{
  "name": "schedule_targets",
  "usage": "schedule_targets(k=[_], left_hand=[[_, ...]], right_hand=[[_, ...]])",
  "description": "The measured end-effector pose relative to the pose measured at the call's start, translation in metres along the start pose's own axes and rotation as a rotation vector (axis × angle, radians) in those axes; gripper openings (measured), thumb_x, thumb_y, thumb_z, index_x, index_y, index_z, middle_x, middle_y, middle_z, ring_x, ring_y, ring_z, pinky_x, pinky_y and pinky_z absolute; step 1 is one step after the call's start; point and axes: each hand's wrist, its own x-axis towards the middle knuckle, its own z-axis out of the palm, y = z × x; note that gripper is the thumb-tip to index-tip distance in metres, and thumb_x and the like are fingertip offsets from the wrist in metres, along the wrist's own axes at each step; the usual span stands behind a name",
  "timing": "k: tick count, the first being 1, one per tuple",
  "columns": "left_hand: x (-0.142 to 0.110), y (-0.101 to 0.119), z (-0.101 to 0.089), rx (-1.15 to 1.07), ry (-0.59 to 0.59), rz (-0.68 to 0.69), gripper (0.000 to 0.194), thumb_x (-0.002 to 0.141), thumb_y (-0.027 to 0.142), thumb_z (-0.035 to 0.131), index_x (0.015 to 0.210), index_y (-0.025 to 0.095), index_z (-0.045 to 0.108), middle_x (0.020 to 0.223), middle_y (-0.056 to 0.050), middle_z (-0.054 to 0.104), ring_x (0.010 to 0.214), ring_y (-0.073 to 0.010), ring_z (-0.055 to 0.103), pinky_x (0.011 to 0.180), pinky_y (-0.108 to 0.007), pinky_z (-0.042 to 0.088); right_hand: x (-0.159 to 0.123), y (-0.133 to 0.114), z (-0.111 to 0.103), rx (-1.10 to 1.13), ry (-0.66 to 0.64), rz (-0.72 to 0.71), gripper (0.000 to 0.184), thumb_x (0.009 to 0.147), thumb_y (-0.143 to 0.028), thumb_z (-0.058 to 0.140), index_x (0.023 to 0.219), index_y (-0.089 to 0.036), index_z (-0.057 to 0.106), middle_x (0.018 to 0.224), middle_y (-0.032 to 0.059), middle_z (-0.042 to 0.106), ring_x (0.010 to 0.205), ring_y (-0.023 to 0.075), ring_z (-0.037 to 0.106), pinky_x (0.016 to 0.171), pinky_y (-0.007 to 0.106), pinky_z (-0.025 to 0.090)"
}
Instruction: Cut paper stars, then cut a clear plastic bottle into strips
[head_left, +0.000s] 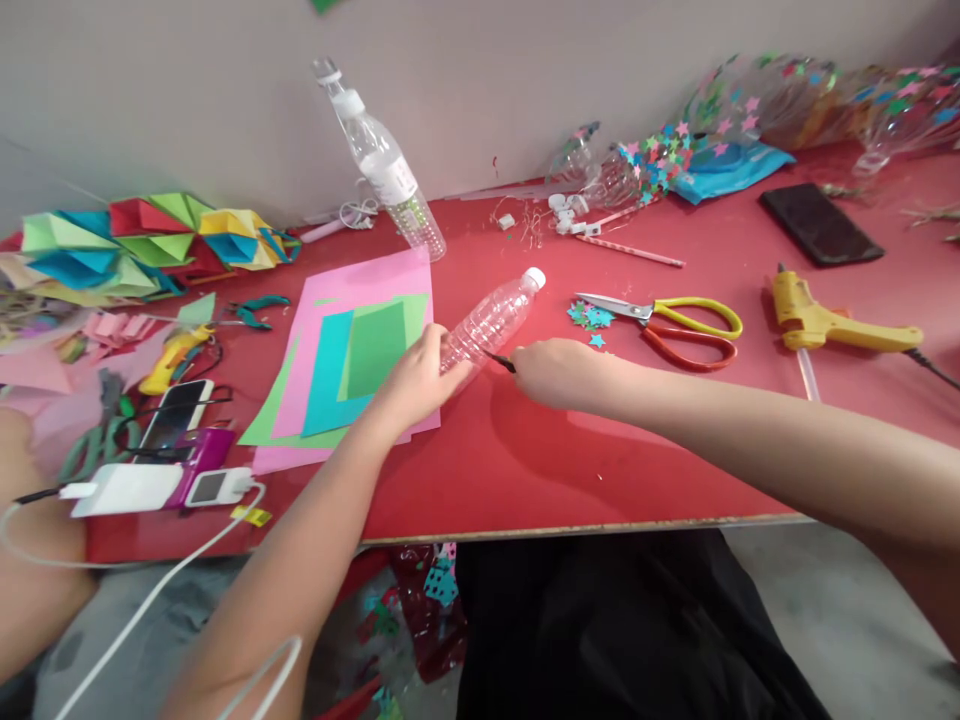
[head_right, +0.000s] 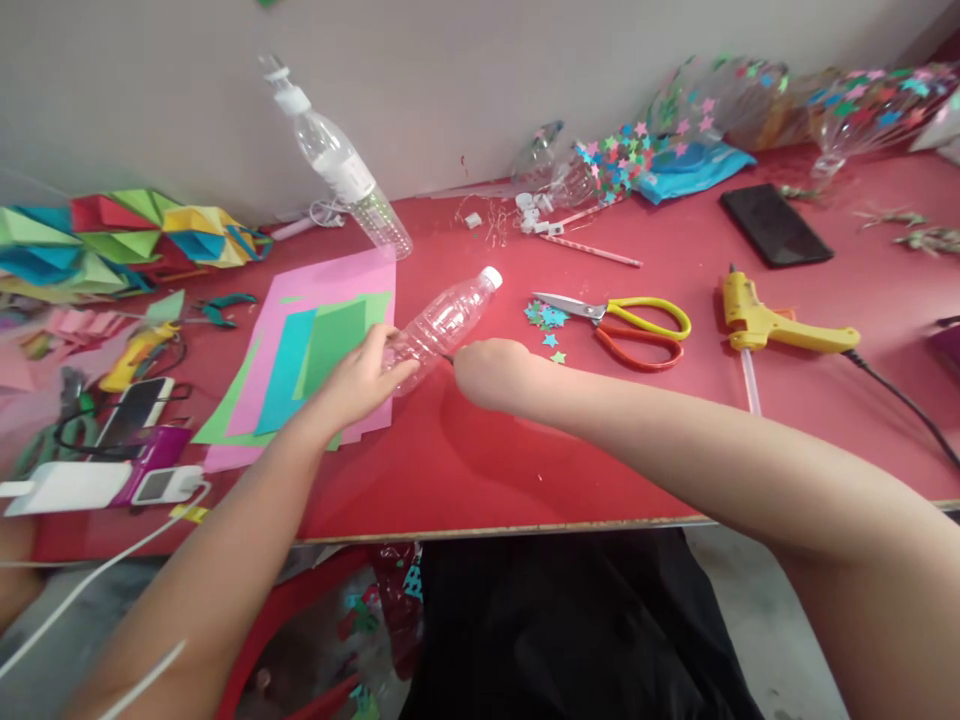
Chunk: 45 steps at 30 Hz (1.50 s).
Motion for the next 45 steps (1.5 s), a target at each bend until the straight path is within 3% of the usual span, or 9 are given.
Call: schedule_targets(k=[4,7,17,26,31,35,38,40,45], left_hand=[[0.001,0.012,0.006,0.33,0.114,0.017,0.046,0.076,0.047,0.066,0.104,0.015,0.049,0.114,-0.019,0.054,0.12,-0.0393,0.049,0.102,-0.055,0.039],[0.006,0.014,0.006,0.363,0.086,-0.013,0.053,0.066,0.041,0.075,0.105,0.016,0.048,0.108,-0.016,0.055,0.113,-0.0365,0.053,0.099,-0.05,0.043],[0.015,-0.01,0.0,-0.093,0.012,-0.213,0.056,0.066,0.053,0.07,0.104,0.022,0.043,0.092,-0.004,0.06,0.087,-0.0241,0.062,0.078,-0.037,0.047],[0.018,-0.01,-0.005,-0.07,-0.085,-0.161,0.049,0.068,0.052,0.067,0.1,0.022,0.044,0.083,-0.001,0.057,0.081,-0.022,0.059,0.075,-0.035,0.046],[0.006,0.011,-0.011,0.224,-0.043,-0.058,0.038,0.076,0.049,0.059,0.1,0.02,0.055,0.104,-0.012,0.059,0.109,-0.0324,0.057,0.094,-0.043,0.044],[-0.005,0.028,0.0,0.361,0.055,-0.057,0.043,0.084,0.041,0.052,0.117,0.013,0.048,0.11,-0.02,0.061,0.109,-0.0357,0.06,0.092,-0.045,0.045],[-0.005,0.028,0.009,0.424,0.079,-0.018,0.051,0.078,0.042,0.062,0.116,0.012,0.046,0.11,-0.022,0.062,0.109,-0.0381,0.06,0.092,-0.046,0.045],[-0.003,0.024,0.011,0.388,0.098,-0.011,0.052,0.073,0.038,0.066,0.114,0.014,0.046,0.11,-0.02,0.063,0.109,-0.0373,0.06,0.092,-0.045,0.046],[-0.004,0.015,0.011,-0.046,0.013,-0.11,0.05,0.073,0.042,0.067,0.113,0.024,0.045,0.105,-0.008,0.067,0.097,-0.0281,0.066,0.083,-0.039,0.05]], right_hand=[[0.0,-0.005,-0.009,-0.038,-0.051,-0.016,0.035,0.089,0.005,0.038,0.104,-0.002,0.069,0.099,0.0207,0.071,0.093,0.0283,0.07,0.059,0.029,0.043],[0.006,-0.004,-0.009,-0.04,-0.077,-0.032,0.034,0.088,0.006,0.04,0.102,-0.003,0.07,0.099,0.0203,0.072,0.094,0.0282,0.071,0.061,0.028,0.044],[0.018,0.004,0.004,-0.024,-0.044,-0.017,0.033,0.093,-0.002,0.039,0.113,-0.005,0.066,0.102,0.0198,0.072,0.095,0.0292,0.071,0.064,0.03,0.047],[0.017,0.0,0.006,0.002,-0.065,0.027,0.032,0.094,-0.001,0.04,0.112,-0.004,0.066,0.105,0.022,0.072,0.099,0.0291,0.07,0.07,0.031,0.05],[0.014,0.002,0.01,0.038,-0.021,0.043,0.028,0.1,-0.015,0.041,0.109,-0.007,0.066,0.095,0.0188,0.074,0.088,0.0258,0.073,0.067,0.028,0.051],[0.005,-0.004,-0.006,0.027,-0.014,0.035,0.033,0.094,-0.001,0.039,0.11,-0.004,0.067,0.107,0.0223,0.071,0.103,0.0305,0.069,0.075,0.033,0.053],[0.004,-0.008,-0.017,0.032,-0.054,0.033,0.033,0.09,0.001,0.044,0.111,-0.005,0.069,0.108,0.0209,0.072,0.104,0.0322,0.069,0.076,0.036,0.055],[0.008,-0.009,-0.016,0.041,-0.055,0.042,0.034,0.09,0.002,0.044,0.113,-0.004,0.068,0.107,0.0217,0.072,0.104,0.0325,0.07,0.077,0.037,0.055],[0.027,-0.001,0.006,0.089,-0.007,0.082,0.038,0.093,0.0,0.037,0.12,-0.002,0.064,0.109,0.0263,0.071,0.104,0.0329,0.069,0.076,0.038,0.054]])
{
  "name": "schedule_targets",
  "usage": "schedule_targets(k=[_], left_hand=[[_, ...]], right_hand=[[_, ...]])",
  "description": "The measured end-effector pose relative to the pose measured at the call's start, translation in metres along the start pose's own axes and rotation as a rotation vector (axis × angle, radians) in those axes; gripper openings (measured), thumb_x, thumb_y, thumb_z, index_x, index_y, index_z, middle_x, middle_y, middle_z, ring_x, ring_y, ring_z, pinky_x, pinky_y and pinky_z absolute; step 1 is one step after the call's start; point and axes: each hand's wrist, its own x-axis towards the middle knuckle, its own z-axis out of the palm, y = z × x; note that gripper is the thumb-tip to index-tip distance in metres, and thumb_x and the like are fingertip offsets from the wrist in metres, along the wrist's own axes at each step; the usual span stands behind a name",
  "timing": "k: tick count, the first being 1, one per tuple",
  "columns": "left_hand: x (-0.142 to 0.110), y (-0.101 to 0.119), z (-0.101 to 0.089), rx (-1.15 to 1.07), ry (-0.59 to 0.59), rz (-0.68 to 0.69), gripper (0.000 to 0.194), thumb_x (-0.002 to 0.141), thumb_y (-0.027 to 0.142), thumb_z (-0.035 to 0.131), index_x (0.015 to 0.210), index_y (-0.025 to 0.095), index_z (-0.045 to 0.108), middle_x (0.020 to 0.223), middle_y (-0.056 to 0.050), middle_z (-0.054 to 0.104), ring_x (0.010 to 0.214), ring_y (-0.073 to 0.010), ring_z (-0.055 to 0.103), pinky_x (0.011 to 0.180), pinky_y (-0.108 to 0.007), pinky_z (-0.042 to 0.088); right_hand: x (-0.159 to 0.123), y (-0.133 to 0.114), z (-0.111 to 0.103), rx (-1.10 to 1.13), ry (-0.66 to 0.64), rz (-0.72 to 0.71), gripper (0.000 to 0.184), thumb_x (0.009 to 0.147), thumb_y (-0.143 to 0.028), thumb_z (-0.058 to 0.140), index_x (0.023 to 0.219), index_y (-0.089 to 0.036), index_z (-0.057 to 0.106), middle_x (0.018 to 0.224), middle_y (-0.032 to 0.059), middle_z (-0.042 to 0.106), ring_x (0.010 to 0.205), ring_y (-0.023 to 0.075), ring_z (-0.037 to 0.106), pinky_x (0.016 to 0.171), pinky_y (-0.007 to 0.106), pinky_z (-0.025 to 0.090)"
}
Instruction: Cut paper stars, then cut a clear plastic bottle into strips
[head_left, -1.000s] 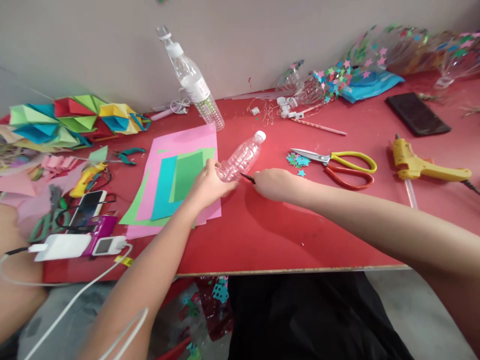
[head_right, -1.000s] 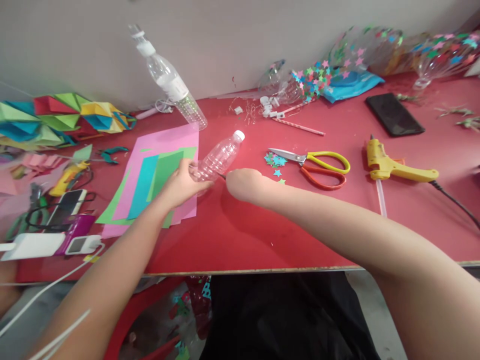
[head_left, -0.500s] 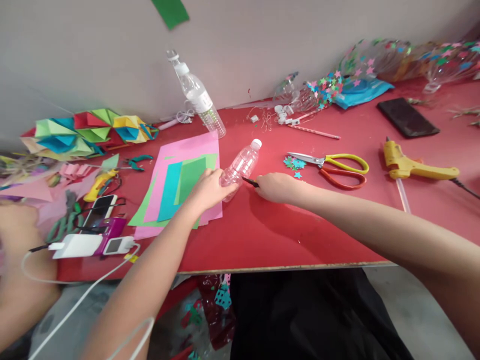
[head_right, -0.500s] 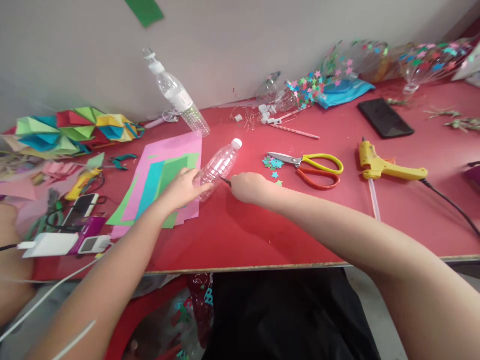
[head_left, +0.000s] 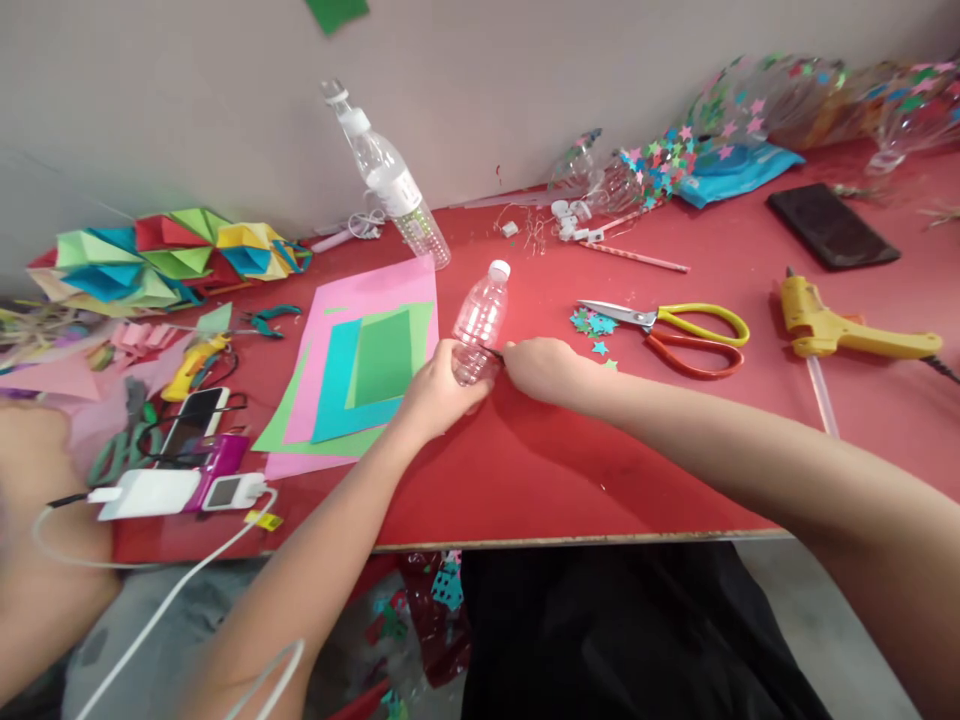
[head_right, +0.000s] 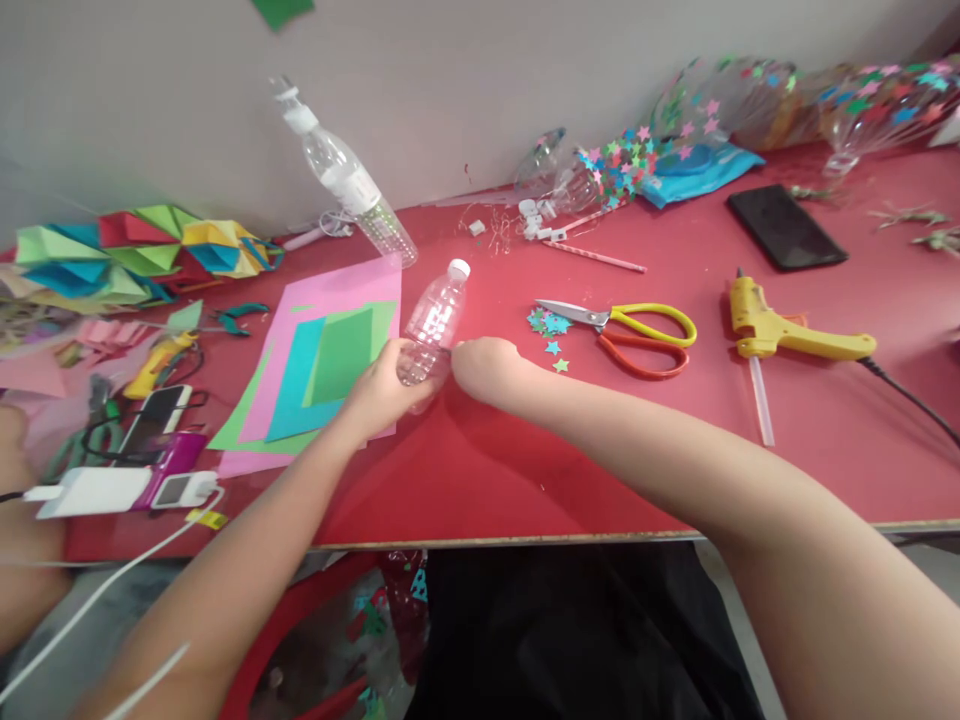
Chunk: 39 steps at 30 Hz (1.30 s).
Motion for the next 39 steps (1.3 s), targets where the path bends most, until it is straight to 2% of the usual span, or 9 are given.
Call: schedule_targets(k=[6,10,17,19,22,26,29,35,39], left_hand=[[-0.003,-0.015,0.002,-0.403,-0.052,-0.016,0.057,0.073,0.05,0.068,0.116,0.02,0.046,0.112,-0.009,0.065,0.104,-0.0243,0.064,0.094,-0.039,0.048],[-0.014,-0.019,-0.022,-0.484,-0.128,-0.014,0.058,0.072,0.046,0.07,0.122,0.022,0.053,0.134,-0.01,0.057,0.126,-0.026,0.054,0.108,-0.04,0.041],[-0.049,-0.022,-0.102,-0.239,-0.9,0.158,0.075,0.062,0.035,0.08,0.132,0.037,0.056,0.126,-0.005,0.067,0.124,-0.0313,0.058,0.105,-0.045,0.046],[-0.048,-0.023,-0.104,-0.26,-0.827,0.141,0.062,0.069,0.04,0.075,0.128,0.036,0.059,0.137,-0.006,0.061,0.129,-0.0311,0.055,0.104,-0.045,0.047],[-0.028,-0.017,-0.082,-0.318,-0.496,0.111,0.048,0.082,0.043,0.061,0.127,0.03,0.056,0.134,-0.009,0.062,0.124,-0.0252,0.059,0.106,-0.043,0.046],[0.021,0.003,-0.034,-0.237,-0.036,0.226,0.065,0.08,0.036,0.061,0.141,0.025,0.041,0.15,-0.013,0.044,0.137,-0.0237,0.046,0.112,-0.043,0.039],[0.051,0.017,-0.007,-0.06,0.002,0.296,0.073,0.078,0.027,0.064,0.146,0.026,0.037,0.161,-0.012,0.025,0.148,-0.027,0.03,0.117,-0.043,0.033],[0.064,0.005,0.017,-0.129,0.277,0.313,0.045,0.092,0.018,0.038,0.134,0.023,0.054,0.138,-0.009,0.059,0.127,-0.0213,0.056,0.108,-0.038,0.044],[0.063,-0.01,0.017,-0.501,0.457,0.112,0.04,0.092,0.031,0.042,0.126,0.019,0.059,0.119,-0.011,0.069,0.069,-0.0151,0.069,0.058,-0.026,0.054]], right_hand=[[0.002,0.026,0.002,0.106,-0.027,-0.024,0.034,0.1,-0.033,0.041,0.11,-0.013,0.066,0.096,0.0154,0.075,0.085,0.0263,0.072,0.061,0.028,0.048],[-0.023,0.04,-0.006,0.28,-0.018,0.001,0.036,0.1,-0.045,0.04,0.103,-0.016,0.062,0.084,0.0079,0.072,0.063,0.0177,0.068,0.05,0.024,0.039],[-0.049,0.054,-0.002,0.634,0.006,0.127,0.02,0.099,-0.034,0.044,0.088,-0.019,0.051,0.058,-0.0037,0.055,0.039,0.0101,0.054,0.042,0.021,0.034],[-0.049,0.056,0.005,0.678,0.033,0.142,0.016,0.097,-0.034,0.047,0.092,-0.019,0.049,0.059,-0.0044,0.055,0.04,0.0112,0.054,0.042,0.021,0.034],[-0.048,0.057,0.014,0.735,0.14,0.208,0.021,0.088,-0.026,0.055,0.106,-0.019,0.045,0.066,-0.005,0.057,0.042,0.0114,0.053,0.042,0.02,0.034],[-0.048,0.06,0.021,0.806,0.226,0.206,0.026,0.079,-0.013,0.055,0.103,-0.02,0.047,0.067,-0.0052,0.058,0.046,0.0117,0.056,0.044,0.019,0.038],[-0.05,0.068,0.023,0.799,0.286,0.211,0.019,0.084,-0.016,0.051,0.103,-0.02,0.052,0.073,-0.0031,0.062,0.052,0.0116,0.061,0.05,0.019,0.044],[-0.05,0.087,0.025,0.914,0.417,0.214,0.031,0.085,-0.019,0.055,0.116,-0.021,0.057,0.084,0.0001,0.067,0.066,0.0133,0.064,0.055,0.02,0.048],[-0.052,0.094,0.019,0.946,0.441,0.303,0.037,0.074,-0.024,0.069,0.109,-0.021,0.055,0.08,-0.0021,0.066,0.056,0.0119,0.059,0.047,0.02,0.043]])
